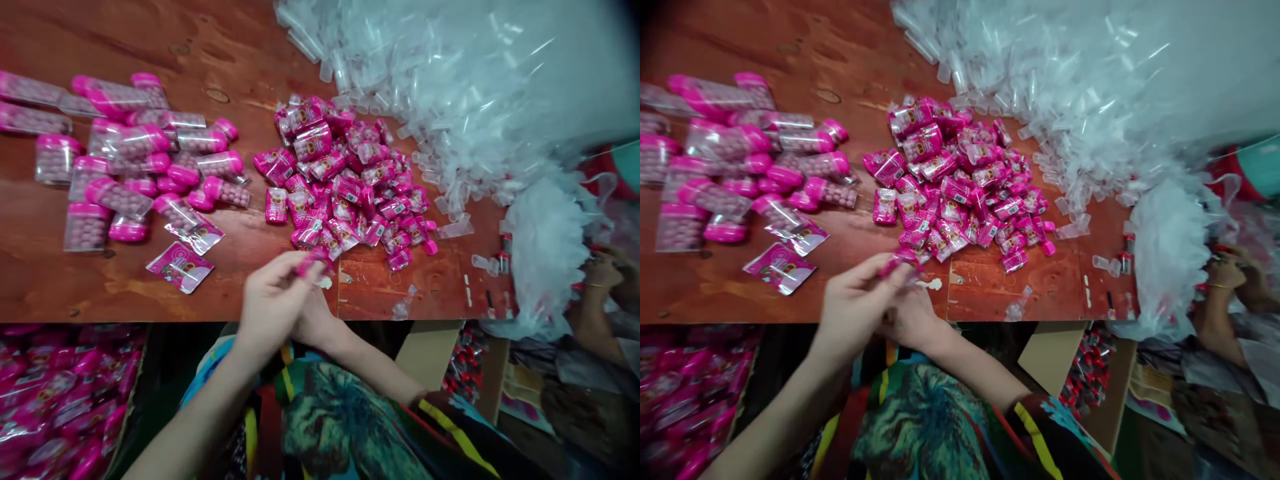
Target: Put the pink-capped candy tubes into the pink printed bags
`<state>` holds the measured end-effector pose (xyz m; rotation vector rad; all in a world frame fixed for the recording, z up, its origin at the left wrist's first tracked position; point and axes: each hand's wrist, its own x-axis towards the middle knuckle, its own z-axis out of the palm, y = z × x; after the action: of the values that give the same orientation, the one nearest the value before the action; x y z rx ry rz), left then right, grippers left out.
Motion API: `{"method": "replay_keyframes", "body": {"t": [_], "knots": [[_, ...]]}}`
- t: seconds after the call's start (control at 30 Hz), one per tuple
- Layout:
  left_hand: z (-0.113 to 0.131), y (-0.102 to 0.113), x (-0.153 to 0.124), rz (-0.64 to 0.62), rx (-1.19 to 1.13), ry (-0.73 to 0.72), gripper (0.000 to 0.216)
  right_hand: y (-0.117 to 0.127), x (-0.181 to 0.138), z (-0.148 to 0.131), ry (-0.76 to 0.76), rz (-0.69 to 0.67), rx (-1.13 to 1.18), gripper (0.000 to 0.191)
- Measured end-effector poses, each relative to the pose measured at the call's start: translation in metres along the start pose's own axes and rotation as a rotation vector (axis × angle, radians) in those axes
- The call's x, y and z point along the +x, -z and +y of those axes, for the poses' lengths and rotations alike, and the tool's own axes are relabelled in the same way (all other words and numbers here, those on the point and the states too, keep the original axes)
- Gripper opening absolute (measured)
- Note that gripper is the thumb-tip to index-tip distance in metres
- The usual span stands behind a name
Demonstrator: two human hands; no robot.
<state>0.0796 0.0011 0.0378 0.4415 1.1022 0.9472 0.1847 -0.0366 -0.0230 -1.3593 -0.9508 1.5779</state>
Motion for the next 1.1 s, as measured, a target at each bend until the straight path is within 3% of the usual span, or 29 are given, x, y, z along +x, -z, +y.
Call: {"method": "replay_keyframes", "body": {"t": [0.07, 0.17, 0.3, 0.4, 0.5, 0.63, 0.77, 0.97, 1.1], "knots": [[0.015, 0.016, 0.003, 0.044, -0.062, -0.074, 0.027, 0.005, -0.004, -0.011, 0.088, -0.023, -0.18, 0.013], [0.021, 0.039, 0.005, 0.12, -0.209, -0.047, 0.023, 0.014, -0.007, -0.017, 0.18, -0.014, -0.377, 0.022], [0.014, 0.057, 0.0, 0.172, -0.321, 0.076, 0.009, 0.019, -0.004, -0.016, 0.084, 0.003, -0.109, 0.037], [0.008, 0.057, -0.005, 0.173, -0.367, 0.11, 0.019, 0.009, 0.0, -0.015, 0.077, -0.03, 0.109, 0.048], [0.002, 0.054, -0.007, 0.178, -0.384, 0.078, 0.024, -0.007, 0.001, -0.015, 0.184, 0.0, 0.11, 0.052], [-0.01, 0.056, -0.009, 0.12, -0.334, 0.027, 0.016, -0.018, 0.004, -0.015, 0.44, 0.121, -0.143, 0.043], [-0.022, 0.058, -0.012, 0.072, -0.31, -0.067, 0.023, -0.015, 0.008, -0.011, 0.625, 0.119, -0.426, 0.041], [-0.028, 0.056, -0.014, 0.049, -0.297, -0.099, 0.034, -0.008, 0.007, -0.005, 0.582, 0.039, -0.525, 0.048], [-0.028, 0.057, -0.011, 0.077, -0.309, -0.069, 0.033, -0.004, 0.008, -0.005, 0.562, 0.081, -0.511, 0.046]]}}
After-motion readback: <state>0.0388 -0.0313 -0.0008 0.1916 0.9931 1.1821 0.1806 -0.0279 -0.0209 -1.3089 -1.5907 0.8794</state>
